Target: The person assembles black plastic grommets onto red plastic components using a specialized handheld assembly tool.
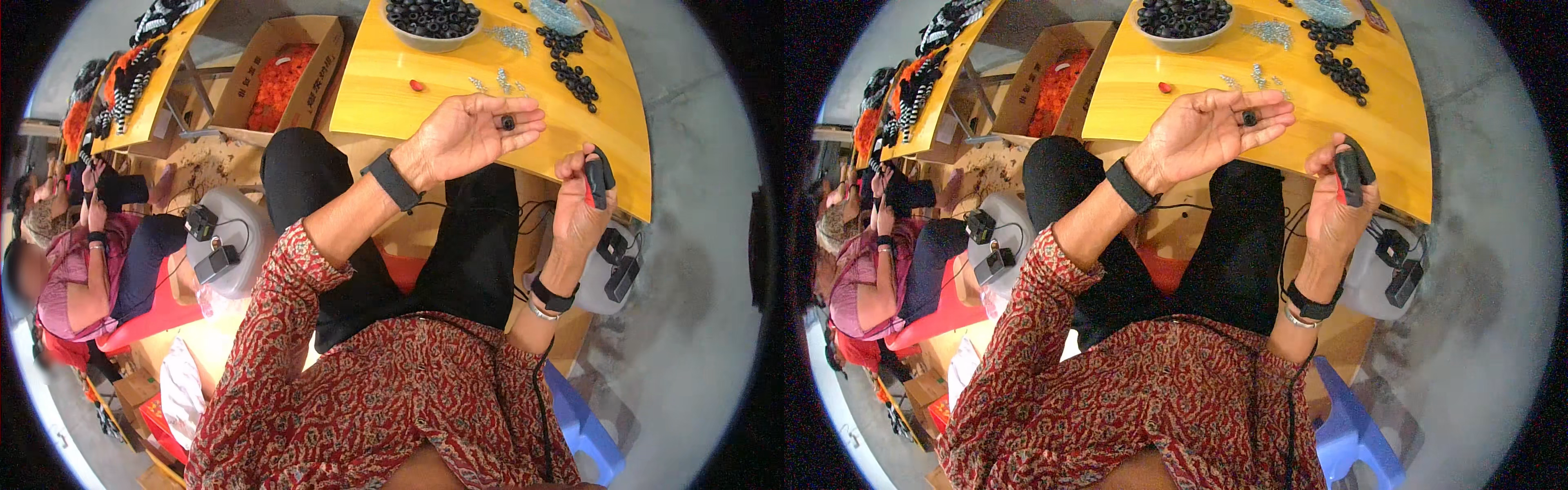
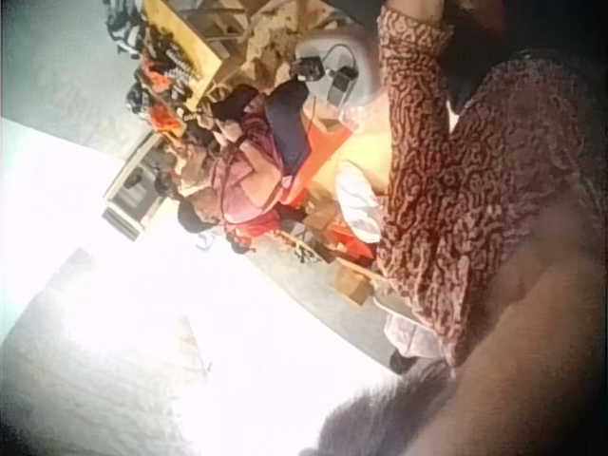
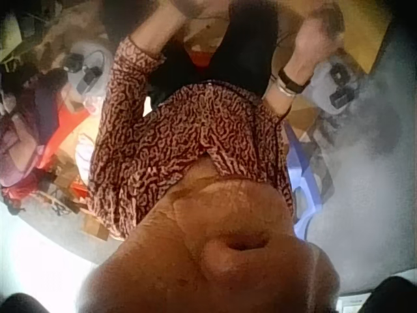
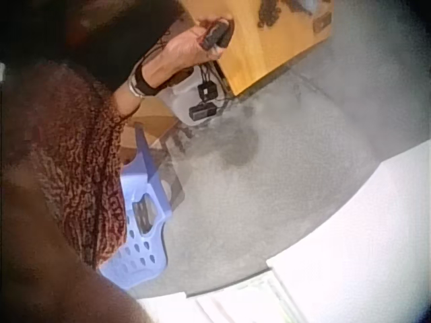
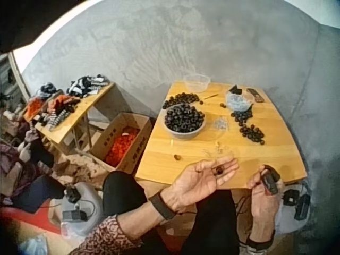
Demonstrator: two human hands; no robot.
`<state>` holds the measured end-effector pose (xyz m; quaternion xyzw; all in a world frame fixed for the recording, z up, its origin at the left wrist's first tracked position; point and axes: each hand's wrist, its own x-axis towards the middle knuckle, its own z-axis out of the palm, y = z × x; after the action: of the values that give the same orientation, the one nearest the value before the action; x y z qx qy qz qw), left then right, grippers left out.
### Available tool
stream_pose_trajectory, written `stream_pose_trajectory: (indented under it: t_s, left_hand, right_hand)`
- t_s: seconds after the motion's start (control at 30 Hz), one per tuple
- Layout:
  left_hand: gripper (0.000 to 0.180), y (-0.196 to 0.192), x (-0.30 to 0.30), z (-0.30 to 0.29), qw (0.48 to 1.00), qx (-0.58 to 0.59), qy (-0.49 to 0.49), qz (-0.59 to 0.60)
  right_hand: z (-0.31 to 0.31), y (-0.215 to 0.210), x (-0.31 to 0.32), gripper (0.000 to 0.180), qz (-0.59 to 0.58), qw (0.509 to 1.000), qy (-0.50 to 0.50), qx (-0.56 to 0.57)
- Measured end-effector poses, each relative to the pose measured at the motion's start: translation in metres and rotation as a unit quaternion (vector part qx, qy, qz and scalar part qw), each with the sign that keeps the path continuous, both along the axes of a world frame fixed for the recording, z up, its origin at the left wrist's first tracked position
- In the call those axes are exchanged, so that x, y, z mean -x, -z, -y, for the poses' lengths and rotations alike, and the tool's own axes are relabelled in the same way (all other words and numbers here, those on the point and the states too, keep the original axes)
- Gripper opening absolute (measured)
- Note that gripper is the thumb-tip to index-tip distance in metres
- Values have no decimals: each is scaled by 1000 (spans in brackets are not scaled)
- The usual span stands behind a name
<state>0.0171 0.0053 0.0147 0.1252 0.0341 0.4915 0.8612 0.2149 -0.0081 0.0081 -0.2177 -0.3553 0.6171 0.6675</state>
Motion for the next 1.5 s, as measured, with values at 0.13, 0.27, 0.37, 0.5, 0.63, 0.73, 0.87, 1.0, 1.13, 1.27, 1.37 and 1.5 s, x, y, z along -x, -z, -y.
stream_pose_trajectory:
  t_s: [0.13,0.27,0.37,0.5,0.63,0.73,0.87,1.0,1.13,1.27,1.37,1.5]
  left_hand:
    - [40,3,4,0,999,-33,-26,-19]
    - [32,10,10,9,993,92,-59,-53]
    - [33,12,7,14,979,133,-9,-154]
    - [29,20,11,14,990,92,4,-104]
    - [22,14,10,11,984,112,-3,-139]
    - [21,12,11,10,984,120,-7,-135]
    - [20,12,4,5,984,128,-2,-128]
    - [20,11,7,7,983,133,-7,-130]
    - [20,8,7,7,983,133,-8,-128]
    - [19,8,7,4,984,129,-12,-125]
    - [19,8,8,3,984,131,-10,-122]
    - [19,11,11,3,983,133,-19,-127]
  right_hand:
    - [-11,7,13,18,159,979,126,-29]
    - [-43,16,14,20,439,869,228,-23]
    - [-77,23,10,21,501,837,218,-31]
    - [-105,24,14,15,509,836,196,-56]
    - [-121,15,16,18,469,861,191,-48]
    - [-140,9,25,17,547,810,205,-50]
    - [-176,34,24,16,631,721,247,-145]
    - [-173,23,39,15,708,660,199,-152]
    - [-174,26,44,16,777,570,193,-182]
    - [-177,34,38,20,760,586,183,-216]
    - [-177,34,31,20,726,632,165,-217]
    - [-171,21,36,16,657,740,110,-89]
